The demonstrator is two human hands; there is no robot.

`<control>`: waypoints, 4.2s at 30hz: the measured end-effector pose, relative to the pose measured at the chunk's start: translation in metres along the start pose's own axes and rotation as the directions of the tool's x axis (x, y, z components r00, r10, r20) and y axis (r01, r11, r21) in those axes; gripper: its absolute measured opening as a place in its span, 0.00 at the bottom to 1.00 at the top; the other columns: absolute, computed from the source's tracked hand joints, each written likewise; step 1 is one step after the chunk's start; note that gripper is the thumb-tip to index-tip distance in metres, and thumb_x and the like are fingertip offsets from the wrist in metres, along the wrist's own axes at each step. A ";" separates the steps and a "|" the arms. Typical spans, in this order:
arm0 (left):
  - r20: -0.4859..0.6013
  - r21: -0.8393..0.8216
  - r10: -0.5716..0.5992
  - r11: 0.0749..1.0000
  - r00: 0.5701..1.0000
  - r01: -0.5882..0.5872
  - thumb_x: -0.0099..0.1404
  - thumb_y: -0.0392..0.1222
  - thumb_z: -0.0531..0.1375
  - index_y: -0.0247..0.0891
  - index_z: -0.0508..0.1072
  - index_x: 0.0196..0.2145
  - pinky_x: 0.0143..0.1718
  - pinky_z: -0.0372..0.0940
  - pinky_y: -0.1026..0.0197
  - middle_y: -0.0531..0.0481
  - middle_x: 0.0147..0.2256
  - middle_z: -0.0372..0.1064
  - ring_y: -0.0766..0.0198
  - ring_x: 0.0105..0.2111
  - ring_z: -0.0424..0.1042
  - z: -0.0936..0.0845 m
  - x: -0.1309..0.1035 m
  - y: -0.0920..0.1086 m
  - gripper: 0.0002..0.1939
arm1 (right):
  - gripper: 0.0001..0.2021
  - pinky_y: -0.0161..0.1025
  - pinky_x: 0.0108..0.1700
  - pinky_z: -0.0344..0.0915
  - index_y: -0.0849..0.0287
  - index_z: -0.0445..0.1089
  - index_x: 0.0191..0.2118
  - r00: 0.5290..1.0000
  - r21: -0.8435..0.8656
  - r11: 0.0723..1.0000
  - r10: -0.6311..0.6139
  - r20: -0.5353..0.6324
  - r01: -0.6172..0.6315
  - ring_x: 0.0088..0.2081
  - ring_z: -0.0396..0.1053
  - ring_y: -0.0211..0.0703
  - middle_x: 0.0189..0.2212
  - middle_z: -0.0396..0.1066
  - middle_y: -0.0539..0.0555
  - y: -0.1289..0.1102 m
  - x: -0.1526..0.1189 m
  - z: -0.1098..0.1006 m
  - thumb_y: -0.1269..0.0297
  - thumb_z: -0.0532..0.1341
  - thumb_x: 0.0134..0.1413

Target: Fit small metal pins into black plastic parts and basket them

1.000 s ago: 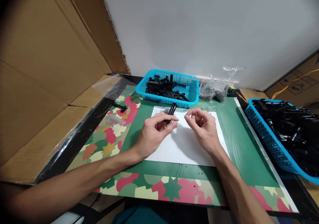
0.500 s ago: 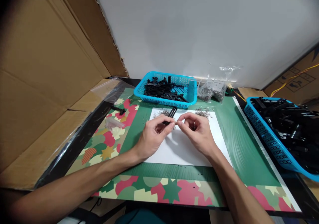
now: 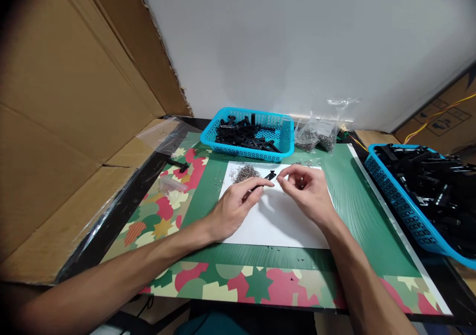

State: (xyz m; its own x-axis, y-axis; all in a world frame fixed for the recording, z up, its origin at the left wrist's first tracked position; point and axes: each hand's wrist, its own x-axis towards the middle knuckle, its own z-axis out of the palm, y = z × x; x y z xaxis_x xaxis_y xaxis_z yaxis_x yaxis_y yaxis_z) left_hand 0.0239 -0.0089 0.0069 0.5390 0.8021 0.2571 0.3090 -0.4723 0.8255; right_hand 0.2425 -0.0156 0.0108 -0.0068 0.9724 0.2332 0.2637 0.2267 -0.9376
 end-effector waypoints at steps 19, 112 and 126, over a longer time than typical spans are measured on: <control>0.132 0.275 -0.079 0.961 0.988 0.040 0.79 0.48 0.57 0.39 0.77 0.58 0.31 0.65 0.61 0.53 0.29 0.79 0.59 0.30 0.79 0.008 -0.004 -0.004 0.17 | 0.10 0.34 0.22 0.47 0.62 0.78 0.25 0.994 -0.312 0.946 0.109 0.031 -0.094 0.20 0.53 0.33 0.15 0.59 0.46 0.015 0.005 0.000 0.61 0.66 0.48; 0.241 -0.538 -0.309 0.747 0.920 0.391 0.71 0.54 0.62 0.37 0.79 0.40 0.22 0.53 0.67 0.59 0.21 0.57 0.71 0.20 0.53 -0.001 0.004 0.012 0.17 | 0.15 0.40 0.26 0.58 0.57 0.84 0.27 0.962 0.023 0.997 0.064 0.267 -0.073 0.24 0.65 0.42 0.22 0.75 0.55 0.003 0.001 -0.017 0.50 0.77 0.49; 0.292 -0.535 -0.318 0.727 0.902 0.430 0.70 0.54 0.62 0.38 0.74 0.35 0.20 0.47 0.67 0.60 0.21 0.55 0.71 0.20 0.52 -0.004 0.005 0.008 0.16 | 0.08 0.41 0.28 0.57 0.56 0.86 0.31 0.967 -0.037 0.995 -0.076 0.242 0.088 0.25 0.64 0.41 0.25 0.77 0.56 0.000 -0.001 -0.013 0.57 0.75 0.55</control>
State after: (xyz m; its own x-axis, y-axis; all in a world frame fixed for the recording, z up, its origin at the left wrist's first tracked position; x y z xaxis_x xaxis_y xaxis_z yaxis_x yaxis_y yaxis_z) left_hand 0.0261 -0.0074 0.0164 0.6168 0.7668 -0.1777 0.0375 0.1968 0.9797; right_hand 0.2550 -0.0171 0.0138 -0.2599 0.9367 0.2346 0.2973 0.3088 -0.9035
